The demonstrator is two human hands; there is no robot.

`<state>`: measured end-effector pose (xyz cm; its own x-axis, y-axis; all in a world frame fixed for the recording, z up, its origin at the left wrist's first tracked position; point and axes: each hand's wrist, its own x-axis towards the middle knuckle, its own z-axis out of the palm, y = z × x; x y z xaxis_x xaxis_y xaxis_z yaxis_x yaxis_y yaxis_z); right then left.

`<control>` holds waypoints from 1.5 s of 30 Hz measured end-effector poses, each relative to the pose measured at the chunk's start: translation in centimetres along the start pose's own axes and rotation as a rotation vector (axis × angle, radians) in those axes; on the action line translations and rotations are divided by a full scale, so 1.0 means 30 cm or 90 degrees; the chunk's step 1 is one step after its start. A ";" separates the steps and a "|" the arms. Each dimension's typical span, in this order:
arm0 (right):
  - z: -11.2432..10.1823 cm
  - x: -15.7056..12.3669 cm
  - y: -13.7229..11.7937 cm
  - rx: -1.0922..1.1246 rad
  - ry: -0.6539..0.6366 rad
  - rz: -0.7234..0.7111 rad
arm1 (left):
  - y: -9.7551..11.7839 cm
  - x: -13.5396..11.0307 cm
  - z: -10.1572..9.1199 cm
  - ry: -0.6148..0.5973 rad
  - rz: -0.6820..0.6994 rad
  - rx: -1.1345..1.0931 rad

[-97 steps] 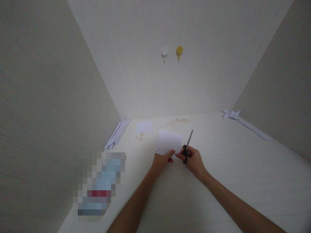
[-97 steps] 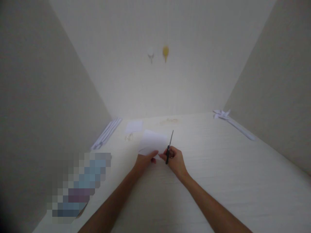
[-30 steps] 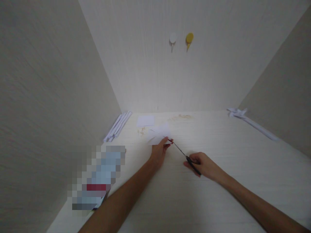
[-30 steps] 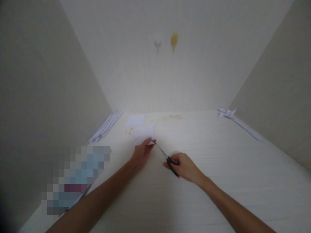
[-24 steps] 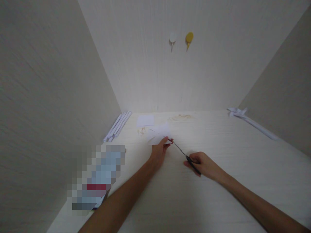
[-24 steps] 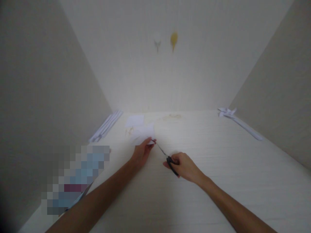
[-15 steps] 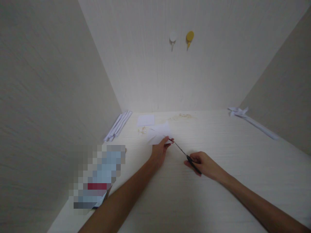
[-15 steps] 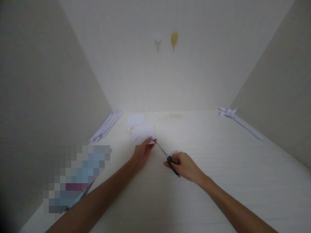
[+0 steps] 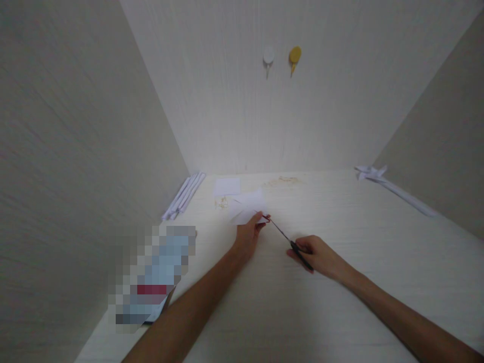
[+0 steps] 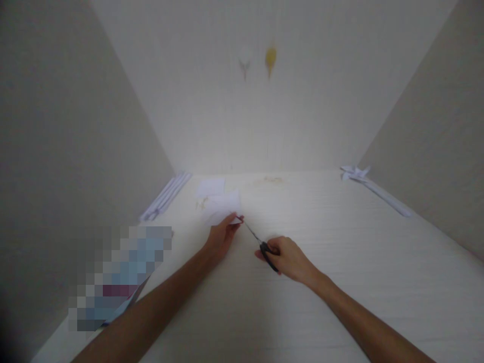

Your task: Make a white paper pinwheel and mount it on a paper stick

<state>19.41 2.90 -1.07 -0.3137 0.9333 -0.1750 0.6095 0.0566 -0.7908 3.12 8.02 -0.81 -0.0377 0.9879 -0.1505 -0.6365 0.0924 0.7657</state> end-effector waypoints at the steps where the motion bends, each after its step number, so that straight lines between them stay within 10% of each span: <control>1: 0.000 0.000 0.001 0.001 0.001 -0.002 | 0.000 -0.001 0.000 -0.002 0.000 0.001; 31: 0.006 0.016 0.009 0.113 0.057 -0.040 | 0.002 0.010 -0.005 0.044 -0.015 -0.009; 45: 0.022 0.036 0.017 0.494 0.287 -0.038 | -0.047 -0.059 -0.020 -0.247 0.088 0.505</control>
<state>18.91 3.69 -2.04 0.0858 0.9963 -0.0030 -0.1135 0.0068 -0.9935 3.62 6.07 -2.02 0.2801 0.9560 0.0872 0.0794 -0.1136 0.9903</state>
